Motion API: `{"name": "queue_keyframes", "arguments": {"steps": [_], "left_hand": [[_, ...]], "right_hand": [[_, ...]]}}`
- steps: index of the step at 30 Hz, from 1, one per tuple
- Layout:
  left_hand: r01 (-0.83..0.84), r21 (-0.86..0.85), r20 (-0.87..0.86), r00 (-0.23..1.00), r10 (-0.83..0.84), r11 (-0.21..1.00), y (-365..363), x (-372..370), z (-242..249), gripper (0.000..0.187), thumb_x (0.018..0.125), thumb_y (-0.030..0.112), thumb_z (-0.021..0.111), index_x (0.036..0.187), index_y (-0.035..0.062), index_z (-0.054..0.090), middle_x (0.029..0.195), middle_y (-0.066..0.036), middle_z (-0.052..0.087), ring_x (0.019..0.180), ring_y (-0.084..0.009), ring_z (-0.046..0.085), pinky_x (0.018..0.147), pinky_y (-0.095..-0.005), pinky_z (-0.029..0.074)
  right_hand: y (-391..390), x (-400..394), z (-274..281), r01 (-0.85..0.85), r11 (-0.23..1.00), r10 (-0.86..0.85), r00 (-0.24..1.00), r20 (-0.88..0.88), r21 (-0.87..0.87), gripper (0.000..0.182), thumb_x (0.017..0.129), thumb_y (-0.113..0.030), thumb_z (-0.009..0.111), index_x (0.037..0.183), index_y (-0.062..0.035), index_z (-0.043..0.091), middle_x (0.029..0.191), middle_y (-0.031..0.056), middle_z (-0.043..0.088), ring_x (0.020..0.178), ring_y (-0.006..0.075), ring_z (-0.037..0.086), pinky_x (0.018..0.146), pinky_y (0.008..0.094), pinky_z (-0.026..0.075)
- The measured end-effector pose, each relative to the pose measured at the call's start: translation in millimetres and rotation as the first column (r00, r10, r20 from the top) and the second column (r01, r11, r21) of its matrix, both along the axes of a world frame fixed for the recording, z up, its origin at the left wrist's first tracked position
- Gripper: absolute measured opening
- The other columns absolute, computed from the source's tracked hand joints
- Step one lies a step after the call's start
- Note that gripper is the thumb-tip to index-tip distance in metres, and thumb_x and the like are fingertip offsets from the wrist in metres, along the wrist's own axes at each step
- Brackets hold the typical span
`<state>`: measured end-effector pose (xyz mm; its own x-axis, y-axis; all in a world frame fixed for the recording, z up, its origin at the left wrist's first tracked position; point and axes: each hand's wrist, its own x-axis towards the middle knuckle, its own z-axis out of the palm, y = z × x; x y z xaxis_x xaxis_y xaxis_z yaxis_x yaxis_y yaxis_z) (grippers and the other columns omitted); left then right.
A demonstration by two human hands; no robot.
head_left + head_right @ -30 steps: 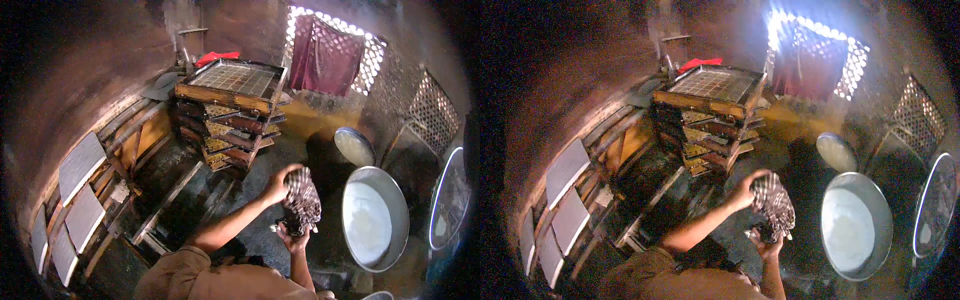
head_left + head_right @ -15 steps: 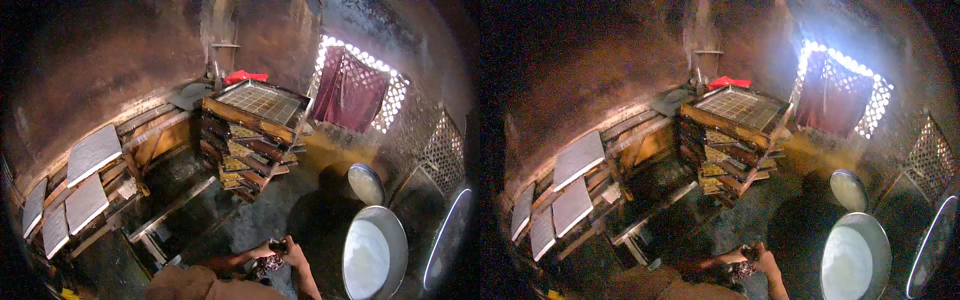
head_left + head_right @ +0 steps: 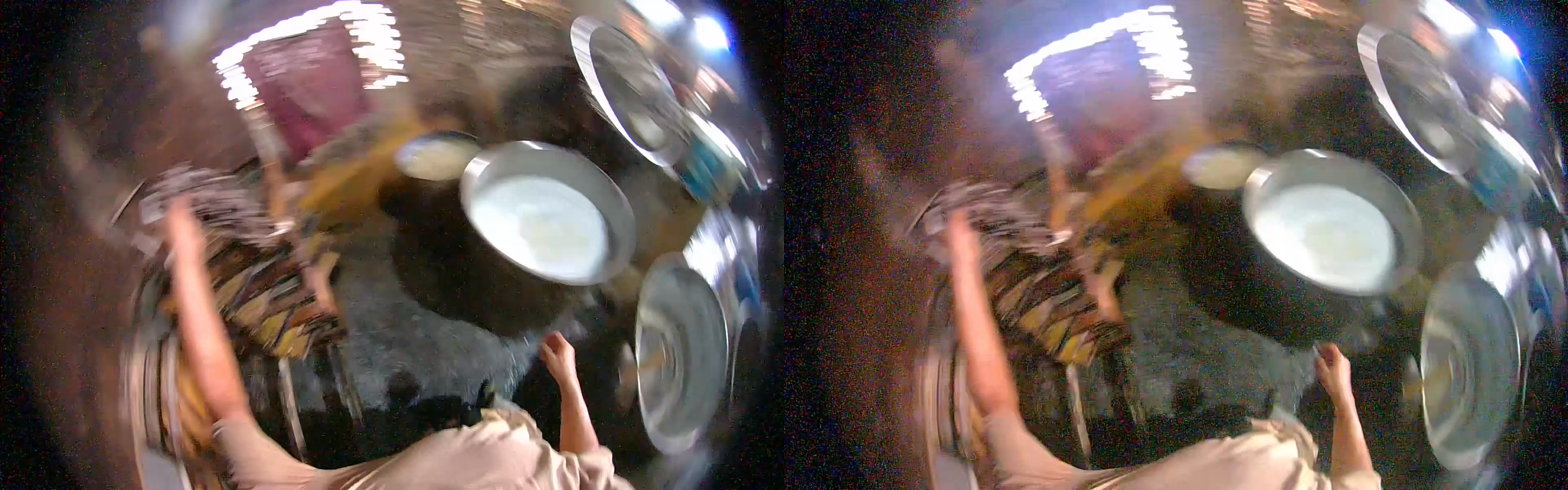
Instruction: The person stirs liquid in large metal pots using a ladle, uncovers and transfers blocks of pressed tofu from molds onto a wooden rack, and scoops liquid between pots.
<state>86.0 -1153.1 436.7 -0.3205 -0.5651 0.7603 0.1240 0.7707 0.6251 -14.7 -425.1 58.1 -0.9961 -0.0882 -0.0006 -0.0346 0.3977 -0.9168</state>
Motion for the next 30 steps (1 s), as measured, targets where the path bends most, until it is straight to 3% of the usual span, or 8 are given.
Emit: {"name": "queue_keyframes", "arguments": {"steps": [9, 12, 15, 21, 25, 28, 29, 30], "left_hand": [[-0.346, -0.327, 0.383, 0.802, 0.458, 0.879, -150, -171, -67, 0.032, 0.085, 0.017, 0.053, 0.111, -0.0004, 0.055, 0.1, -0.011, 0.058, 0.086, -0.025, 0.055, 0.079, -0.0377, 0.044], [-0.004, -0.24, 0.394, 0.914, 0.101, 0.971, -103, -242, -118, 0.036, 0.084, 0.015, 0.056, 0.115, -0.0021, 0.054, 0.106, -0.013, 0.059, 0.09, -0.0274, 0.058, 0.083, -0.0389, 0.045], [0.513, 0.187, 0.528, 0.666, -0.526, 0.838, 28, -303, -149, 0.027, 0.084, 0.014, 0.059, 0.107, -0.0001, 0.057, 0.1, -0.006, 0.058, 0.077, -0.0149, 0.056, 0.068, -0.0255, 0.046], [0.634, 0.437, 0.645, 0.274, -0.713, 0.639, 314, -299, -218, 0.026, 0.086, 0.022, 0.059, 0.108, 0.009, 0.056, 0.093, -0.002, 0.06, 0.074, -0.0111, 0.057, 0.06, -0.0241, 0.044], [0.375, 0.738, 0.517, 0.22, -0.827, 0.561, 352, -265, -354, 0.022, 0.084, 0.015, 0.058, 0.105, 0.0085, 0.058, 0.083, -0.003, 0.062, 0.063, -0.0104, 0.059, 0.051, -0.0229, 0.044], [-0.157, 0.87, 0.491, 0.366, -0.791, 0.467, 339, -189, -467, 0.019, 0.082, 0.012, 0.057, 0.1, 0.0111, 0.056, 0.067, 0.0, 0.052, 0.049, -0.0102, 0.051, 0.038, -0.0243, 0.034], [-0.297, 0.864, 0.497, 0.367, -0.786, 0.407, 321, -149, -500, 0.019, 0.082, 0.015, 0.056, 0.1, 0.0117, 0.056, 0.066, 0.0, 0.049, 0.046, -0.0117, 0.048, 0.036, -0.0255, 0.032], [-0.426, 0.845, 0.487, 0.364, -0.794, 0.323, 302, -102, -538, 0.019, 0.082, 0.018, 0.056, 0.1, 0.0122, 0.055, 0.064, -0.001, 0.047, 0.043, -0.0132, 0.044, 0.035, -0.0267, 0.029]], "right_hand": [[69, 129, -46, 0.378, 0.893, -0.436, 0.863, 0.255, 0.246, 0.028, 0.074, -0.017, 0.059, 0.096, -0.0004, 0.061, 0.089, 0.0156, 0.066, 0.083, 0.0274, 0.064, 0.075, 0.0361, 0.05], [109, 110, -49, 0.409, 0.842, -0.479, 0.867, 0.14, 0.351, 0.027, 0.072, -0.016, 0.058, 0.093, 0.0, 0.063, 0.089, 0.019, 0.065, 0.084, 0.0312, 0.063, 0.076, 0.0381, 0.05], [169, 68, -29, 0.465, 0.689, -0.449, 0.876, -0.176, 0.557, 0.028, 0.067, -0.01, 0.06, 0.094, -0.0031, 0.063, 0.091, 0.0174, 0.062, 0.089, 0.0323, 0.06, 0.078, 0.041, 0.048], [291, -16, 9, -0.024, -0.134, -0.019, 1.0, 0.021, 0.991, 0.042, 0.074, -0.034, 0.061, 0.107, -0.0098, 0.059, 0.109, 0.0084, 0.055, 0.113, 0.0265, 0.045, 0.103, 0.0497, 0.024], [340, -43, -40, -0.391, -0.191, -0.073, 0.92, 0.384, 0.9, 0.023, 0.081, -0.026, 0.052, 0.092, -0.0121, 0.066, 0.081, 0.0077, 0.063, 0.088, 0.0277, 0.06, 0.101, 0.0588, 0.019], [396, -29, -123, -0.163, -0.083, 0.214, 0.96, 0.178, 0.983, 0.017, 0.074, -0.022, 0.056, 0.07, -0.0084, 0.065, 0.077, 0.01, 0.062, 0.08, 0.0247, 0.057, 0.078, 0.0495, 0.036], [397, -25, -109, 0.273, 0.336, 0.368, 0.843, -0.393, 0.901, 0.014, 0.071, -0.022, 0.058, 0.068, -0.0098, 0.063, 0.076, 0.0099, 0.06, 0.077, 0.0256, 0.054, 0.076, 0.0431, 0.039], [360, -40, -41, 0.009, 0.108, 0.315, 0.948, -0.043, 0.994, 0.011, 0.063, -0.021, 0.064, 0.065, -0.0104, 0.063, 0.071, 0.0092, 0.061, 0.074, 0.0253, 0.057, 0.074, 0.0387, 0.042]]}}
